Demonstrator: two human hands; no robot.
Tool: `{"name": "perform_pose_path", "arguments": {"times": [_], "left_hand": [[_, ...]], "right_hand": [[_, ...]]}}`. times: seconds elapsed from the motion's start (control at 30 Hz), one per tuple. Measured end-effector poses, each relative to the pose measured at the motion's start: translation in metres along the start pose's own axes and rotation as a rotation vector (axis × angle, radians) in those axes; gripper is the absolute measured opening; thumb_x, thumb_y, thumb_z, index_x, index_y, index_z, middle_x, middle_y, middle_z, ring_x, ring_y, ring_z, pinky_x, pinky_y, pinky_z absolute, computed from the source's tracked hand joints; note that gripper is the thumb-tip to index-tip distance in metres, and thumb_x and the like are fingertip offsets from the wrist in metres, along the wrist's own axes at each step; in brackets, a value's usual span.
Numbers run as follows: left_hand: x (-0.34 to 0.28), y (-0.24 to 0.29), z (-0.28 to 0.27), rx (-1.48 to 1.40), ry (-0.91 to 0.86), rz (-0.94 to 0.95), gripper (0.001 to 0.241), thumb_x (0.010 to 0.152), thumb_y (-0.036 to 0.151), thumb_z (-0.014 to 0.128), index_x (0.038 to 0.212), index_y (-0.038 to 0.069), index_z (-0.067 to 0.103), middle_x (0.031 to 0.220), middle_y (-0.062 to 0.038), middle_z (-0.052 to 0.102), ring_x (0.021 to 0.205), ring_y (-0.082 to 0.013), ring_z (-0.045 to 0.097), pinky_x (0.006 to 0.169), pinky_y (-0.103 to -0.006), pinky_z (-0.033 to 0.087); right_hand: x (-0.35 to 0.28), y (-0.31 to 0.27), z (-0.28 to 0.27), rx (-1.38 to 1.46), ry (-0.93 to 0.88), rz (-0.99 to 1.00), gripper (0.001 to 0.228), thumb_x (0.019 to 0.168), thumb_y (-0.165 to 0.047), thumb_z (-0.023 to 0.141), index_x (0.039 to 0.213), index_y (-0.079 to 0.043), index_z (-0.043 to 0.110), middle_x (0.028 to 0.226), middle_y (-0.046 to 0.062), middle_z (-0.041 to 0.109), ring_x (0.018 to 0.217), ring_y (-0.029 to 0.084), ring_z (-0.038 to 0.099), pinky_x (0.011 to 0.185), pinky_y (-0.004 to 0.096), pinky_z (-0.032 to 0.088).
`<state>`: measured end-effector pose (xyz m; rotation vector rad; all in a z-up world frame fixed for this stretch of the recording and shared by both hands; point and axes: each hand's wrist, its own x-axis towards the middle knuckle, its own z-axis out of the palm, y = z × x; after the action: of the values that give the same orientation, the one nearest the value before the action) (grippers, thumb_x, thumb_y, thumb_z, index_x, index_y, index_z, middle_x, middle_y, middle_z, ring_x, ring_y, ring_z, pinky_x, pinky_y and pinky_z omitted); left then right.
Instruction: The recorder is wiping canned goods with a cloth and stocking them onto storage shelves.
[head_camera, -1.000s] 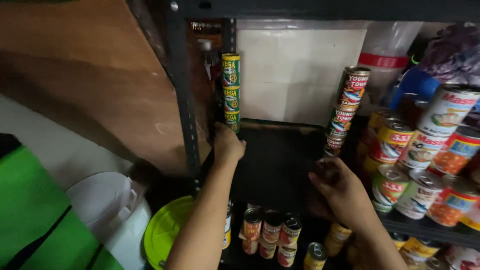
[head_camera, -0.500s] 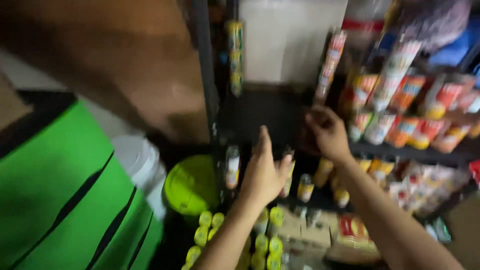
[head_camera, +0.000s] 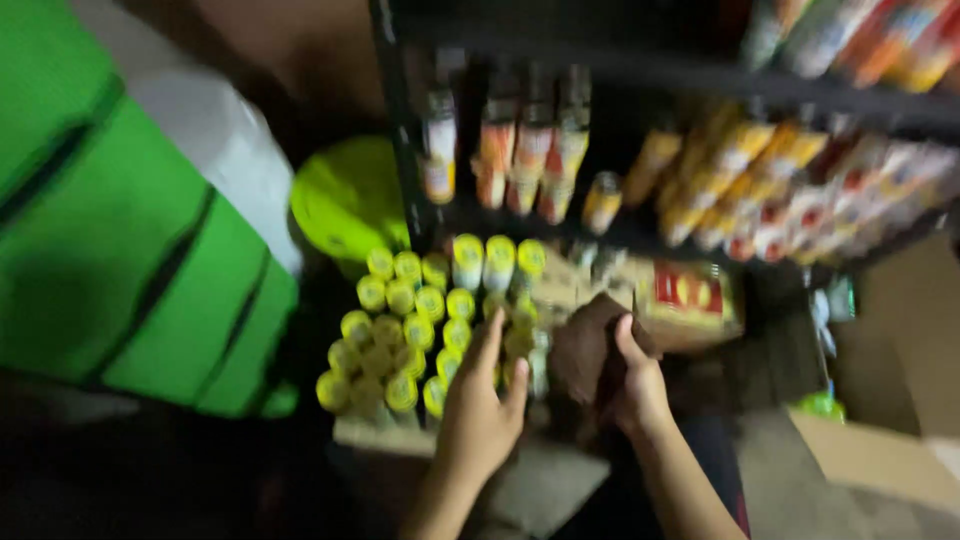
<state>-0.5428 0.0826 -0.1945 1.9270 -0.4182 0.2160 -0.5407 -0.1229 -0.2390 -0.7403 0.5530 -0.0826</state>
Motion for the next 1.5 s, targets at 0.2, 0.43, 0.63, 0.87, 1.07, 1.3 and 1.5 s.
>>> {"name": "perform_pose_path", "arguments": {"times": [0.2,0.43,0.63,0.87,1.07,1.3,1.5], "left_hand": [[-0.048,-0.057,0.023,0.114,0.048,-0.049,0.047,0.097,0.011,0.062,0.143,0.005,0.055,0.141,-0.019,0.062,0.131,-0.0392,0.058,0.106,-0.0437,0.047],[-0.074,-0.064,0.037,0.342,0.037,0.092,0.039,0.089,0.005,0.065,0.127,0.01,0.066,0.131,-0.011,0.061,0.123,-0.0382,0.056,0.103,-0.0477,0.046],[-0.071,-0.077,0.042,0.444,0.027,0.057,0.038,0.088,0.008,0.068,0.126,0.015,0.068,0.131,-0.005,0.062,0.113,-0.0323,0.056,0.099,-0.0464,0.045],[-0.066,-0.069,0.044,0.616,-0.081,0.037,0.043,0.087,0.017,0.071,0.129,0.018,0.064,0.136,-0.005,0.057,0.12,-0.0334,0.052,0.097,-0.0509,0.041],[-0.029,-0.072,0.064,0.743,-0.121,0.01,0.061,0.082,0.046,0.077,0.129,0.01,0.063,0.129,-0.011,0.058,0.119,-0.0346,0.051,0.094,-0.0534,0.04],[-0.013,-0.103,0.083,0.951,-0.199,0.028,0.065,0.07,0.055,0.081,0.118,0.012,0.071,0.12,-0.008,0.062,0.116,-0.0324,0.055,0.094,-0.0513,0.042],[-0.015,-0.094,0.078,0.807,-0.107,0.123,0.051,0.068,0.045,0.085,0.106,0.015,0.071,0.112,-0.008,0.064,0.109,-0.0339,0.059,0.088,-0.0542,0.044]], "right_hand": [[0.05,0.055,-0.11,-0.122,0.139,0.031,0.037,0.094,-0.028,0.06,0.13,-0.017,0.06,0.119,0.007,0.069,0.112,0.028,0.065,0.091,0.046,0.056],[0.073,0.075,-0.155,-0.239,0.161,-0.155,0.022,0.096,-0.016,0.07,0.117,-0.011,0.067,0.107,0.001,0.069,0.096,0.017,0.066,0.083,0.036,0.057],[0.072,0.075,-0.154,-0.124,0.17,-0.156,0.011,0.098,-0.014,0.072,0.106,-0.01,0.065,0.096,0.003,0.069,0.086,0.019,0.068,0.075,0.037,0.057],[0.063,0.071,-0.143,-0.21,0.078,-0.186,0.013,0.101,-0.017,0.064,0.108,-0.008,0.069,0.096,0.002,0.072,0.085,0.015,0.068,0.076,0.032,0.056],[0.084,0.09,-0.166,-0.211,0.065,-0.145,0.016,0.104,-0.02,0.066,0.108,-0.005,0.066,0.086,0.006,0.066,0.07,0.019,0.061,0.063,0.036,0.05],[0.082,0.088,-0.166,-0.185,0.069,-0.252,0.02,0.099,-0.019,0.065,0.112,-0.004,0.07,0.099,-0.001,0.073,0.087,0.008,0.064,0.079,0.026,0.052],[0.096,0.11,-0.193,-0.215,0.2,-0.163,0.021,0.103,-0.023,0.068,0.108,-0.002,0.069,0.093,0.001,0.066,0.083,0.014,0.056,0.075,0.031,0.047]]}}
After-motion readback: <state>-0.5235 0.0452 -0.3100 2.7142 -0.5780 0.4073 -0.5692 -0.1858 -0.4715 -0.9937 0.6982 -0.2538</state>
